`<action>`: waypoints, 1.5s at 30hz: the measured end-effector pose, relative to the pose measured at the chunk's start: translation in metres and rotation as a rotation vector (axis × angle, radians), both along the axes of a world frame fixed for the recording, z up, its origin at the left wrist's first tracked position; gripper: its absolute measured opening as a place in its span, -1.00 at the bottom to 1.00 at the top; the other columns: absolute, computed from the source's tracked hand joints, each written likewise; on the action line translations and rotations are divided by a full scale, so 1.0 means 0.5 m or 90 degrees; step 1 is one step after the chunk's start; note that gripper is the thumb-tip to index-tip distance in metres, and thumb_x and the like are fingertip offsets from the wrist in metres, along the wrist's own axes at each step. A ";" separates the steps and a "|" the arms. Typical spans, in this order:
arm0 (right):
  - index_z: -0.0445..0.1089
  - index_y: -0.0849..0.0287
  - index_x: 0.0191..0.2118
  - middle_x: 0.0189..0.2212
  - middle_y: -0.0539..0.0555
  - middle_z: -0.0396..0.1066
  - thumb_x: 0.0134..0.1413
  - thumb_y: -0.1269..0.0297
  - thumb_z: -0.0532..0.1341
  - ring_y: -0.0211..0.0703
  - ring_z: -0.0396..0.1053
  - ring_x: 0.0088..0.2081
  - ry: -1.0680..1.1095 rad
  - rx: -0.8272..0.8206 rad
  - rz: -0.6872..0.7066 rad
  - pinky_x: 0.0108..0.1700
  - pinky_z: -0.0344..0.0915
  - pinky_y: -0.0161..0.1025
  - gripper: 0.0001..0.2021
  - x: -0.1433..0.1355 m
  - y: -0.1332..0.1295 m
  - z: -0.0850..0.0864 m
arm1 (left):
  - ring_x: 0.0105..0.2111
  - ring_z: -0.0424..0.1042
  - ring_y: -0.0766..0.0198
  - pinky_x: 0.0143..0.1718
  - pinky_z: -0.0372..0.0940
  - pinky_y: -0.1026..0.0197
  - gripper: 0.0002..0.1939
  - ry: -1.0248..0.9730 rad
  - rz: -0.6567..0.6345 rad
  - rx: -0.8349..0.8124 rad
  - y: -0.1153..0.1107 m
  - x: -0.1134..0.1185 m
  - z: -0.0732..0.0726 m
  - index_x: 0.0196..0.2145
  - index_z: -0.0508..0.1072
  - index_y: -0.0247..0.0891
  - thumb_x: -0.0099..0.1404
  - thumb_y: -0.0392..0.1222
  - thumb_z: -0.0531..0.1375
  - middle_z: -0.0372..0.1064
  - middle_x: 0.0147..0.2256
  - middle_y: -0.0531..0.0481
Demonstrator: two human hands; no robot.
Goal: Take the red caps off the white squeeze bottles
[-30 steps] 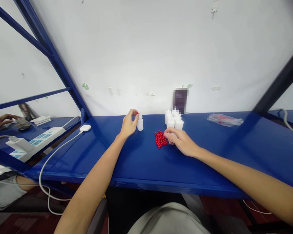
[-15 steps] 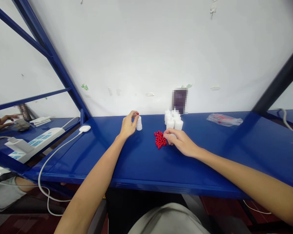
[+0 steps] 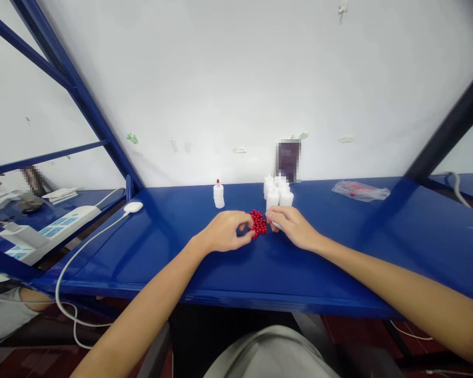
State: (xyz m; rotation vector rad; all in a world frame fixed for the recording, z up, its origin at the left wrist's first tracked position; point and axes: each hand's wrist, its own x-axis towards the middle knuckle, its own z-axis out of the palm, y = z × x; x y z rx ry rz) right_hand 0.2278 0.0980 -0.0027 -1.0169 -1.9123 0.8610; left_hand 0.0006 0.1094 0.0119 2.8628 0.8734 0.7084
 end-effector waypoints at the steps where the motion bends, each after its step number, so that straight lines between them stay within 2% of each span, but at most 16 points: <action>1: 0.30 0.17 -0.48 -0.59 -0.02 0.32 0.23 0.00 0.05 -0.21 0.28 -0.49 0.001 0.000 0.002 -0.35 0.18 -0.26 -0.61 0.000 0.000 0.000 | -0.49 0.26 0.37 -0.39 0.16 0.30 -0.91 0.025 -0.004 -0.009 -0.011 0.008 -0.001 -0.34 0.38 -0.23 0.26 -0.17 0.18 0.30 -0.46 0.11; 5: 0.29 0.16 -0.46 -0.59 -0.04 0.29 0.24 0.02 0.06 -0.23 0.25 -0.50 -0.009 0.014 0.000 -0.35 0.17 -0.26 -0.64 -0.001 -0.004 0.001 | -0.50 0.27 0.35 -0.43 0.09 0.28 -0.81 0.082 0.010 0.011 -0.019 0.021 -0.007 -0.40 0.32 -0.23 0.27 -0.09 0.19 0.33 -0.46 0.10; 10: 0.31 0.15 -0.16 -0.57 -0.08 0.25 0.26 0.04 0.05 -0.22 0.25 -0.49 0.049 0.009 0.033 -0.36 0.17 -0.26 -0.72 -0.002 -0.010 0.002 | -0.47 0.33 0.30 -0.45 0.07 0.25 -0.81 0.161 0.010 0.083 -0.009 0.021 -0.015 -0.41 0.35 -0.23 0.31 -0.09 0.14 0.39 -0.45 0.06; 11: 0.31 0.15 -0.16 -0.56 -0.08 0.24 0.27 0.04 0.05 -0.22 0.24 -0.48 0.056 0.007 0.041 -0.36 0.17 -0.26 -0.72 -0.002 -0.010 0.003 | -0.47 0.34 0.29 -0.45 0.07 0.24 -0.81 0.167 0.008 0.099 -0.010 0.022 -0.017 -0.41 0.36 -0.23 0.31 -0.10 0.14 0.40 -0.44 0.06; 13: 0.32 0.16 -0.30 -0.56 -0.06 0.22 0.28 0.03 0.03 -0.23 0.21 -0.48 0.048 0.010 0.050 -0.36 0.15 -0.27 -0.69 -0.003 -0.010 0.003 | -0.48 0.34 0.29 -0.46 0.07 0.24 -0.83 0.168 0.004 0.120 -0.012 0.023 -0.018 -0.42 0.36 -0.24 0.29 -0.13 0.15 0.39 -0.46 0.06; 15: 0.27 0.17 -0.47 -0.58 -0.04 0.20 0.29 0.02 0.00 -0.25 0.18 -0.48 0.032 0.015 0.049 -0.37 0.12 -0.27 -0.60 -0.003 -0.008 0.001 | -0.49 0.33 0.31 -0.46 0.09 0.25 -0.85 0.141 -0.008 0.128 -0.016 0.024 -0.017 -0.43 0.36 -0.24 0.29 -0.17 0.14 0.37 -0.48 0.06; 17: 0.22 0.17 -0.55 -0.60 -0.03 0.18 0.29 -0.01 -0.02 -0.25 0.16 -0.50 0.031 0.014 0.052 -0.39 0.10 -0.27 -0.54 -0.004 -0.007 -0.001 | -0.49 0.32 0.33 -0.44 0.12 0.27 -0.87 0.063 -0.023 0.126 -0.020 0.027 -0.016 -0.39 0.38 -0.25 0.32 -0.20 0.12 0.37 -0.47 0.06; 21: 0.25 0.19 -0.55 -0.61 -0.02 0.19 0.30 -0.05 -0.06 -0.25 0.17 -0.52 0.039 0.024 0.089 -0.41 0.09 -0.26 -0.48 -0.006 -0.012 -0.008 | -0.51 0.28 0.38 -0.41 0.19 0.31 -0.86 -0.167 -0.041 0.109 -0.028 0.045 -0.017 -0.18 0.42 -0.25 0.38 -0.22 0.09 0.37 -0.46 0.06; 23: 0.33 0.21 -0.51 -0.60 -0.03 0.21 0.28 -0.07 -0.02 -0.26 0.17 -0.52 0.009 0.048 0.108 -0.43 0.07 -0.28 -0.50 -0.008 -0.018 -0.009 | -0.50 0.28 0.38 -0.39 0.21 0.31 -0.84 -0.218 -0.066 0.091 -0.032 0.056 -0.019 -0.12 0.41 -0.25 0.39 -0.26 0.08 0.39 -0.43 0.05; 26: 0.43 0.23 -0.40 -0.59 -0.04 0.23 0.27 -0.04 0.03 -0.28 0.16 -0.52 -0.033 0.069 0.118 -0.44 0.05 -0.30 -0.54 -0.012 -0.027 -0.007 | -0.45 0.31 0.37 -0.36 0.23 0.29 -0.84 -0.221 -0.100 0.055 -0.038 0.069 -0.024 -0.13 0.41 -0.27 0.38 -0.30 0.07 0.42 -0.38 0.02; 29: 0.46 0.23 -0.37 -0.59 -0.04 0.24 0.28 -0.03 0.02 -0.28 0.16 -0.51 -0.027 0.068 0.130 -0.43 0.07 -0.31 -0.54 -0.013 -0.028 -0.004 | -0.48 0.26 0.37 -0.40 0.21 0.29 -0.86 -0.226 -0.092 0.033 -0.042 0.071 -0.027 -0.19 0.41 -0.28 0.38 -0.29 0.06 0.38 -0.41 0.02; 33: 0.42 0.24 -0.41 -0.58 -0.03 0.22 0.29 -0.04 0.00 -0.27 0.17 -0.51 0.014 0.061 0.152 -0.43 0.10 -0.30 -0.52 -0.012 -0.022 -0.007 | -0.51 0.20 0.38 -0.42 0.19 0.30 -0.85 -0.241 -0.085 0.026 -0.041 0.066 -0.027 -0.16 0.41 -0.27 0.38 -0.27 0.06 0.31 -0.47 0.06; 37: 0.32 0.23 -0.51 -0.61 -0.03 0.19 0.28 0.02 0.01 -0.28 0.14 -0.53 0.034 0.047 0.142 -0.45 0.07 -0.29 -0.54 -0.010 -0.017 -0.013 | -0.52 0.18 0.39 -0.43 0.18 0.31 -0.83 -0.223 -0.072 -0.033 -0.038 0.061 -0.028 -0.12 0.40 -0.26 0.39 -0.24 0.07 0.30 -0.47 0.08; 40: 0.32 0.22 -0.53 -0.62 -0.03 0.18 0.25 0.07 0.03 -0.27 0.13 -0.54 0.005 0.038 0.119 -0.46 0.07 -0.29 -0.58 -0.008 -0.018 -0.013 | -0.52 0.17 0.39 -0.43 0.17 0.32 -0.83 -0.210 -0.076 -0.077 -0.037 0.061 -0.028 -0.13 0.40 -0.26 0.40 -0.22 0.07 0.30 -0.47 0.09; 45: 0.39 0.20 -0.49 -0.62 -0.03 0.20 0.24 0.09 0.02 -0.24 0.14 -0.53 -0.075 0.049 0.075 -0.45 0.07 -0.28 -0.61 -0.005 -0.019 -0.008 | -0.54 0.14 0.39 -0.44 0.14 0.31 -0.85 -0.221 -0.057 -0.075 -0.039 0.065 -0.026 -0.22 0.41 -0.26 0.39 -0.21 0.06 0.16 -0.54 0.13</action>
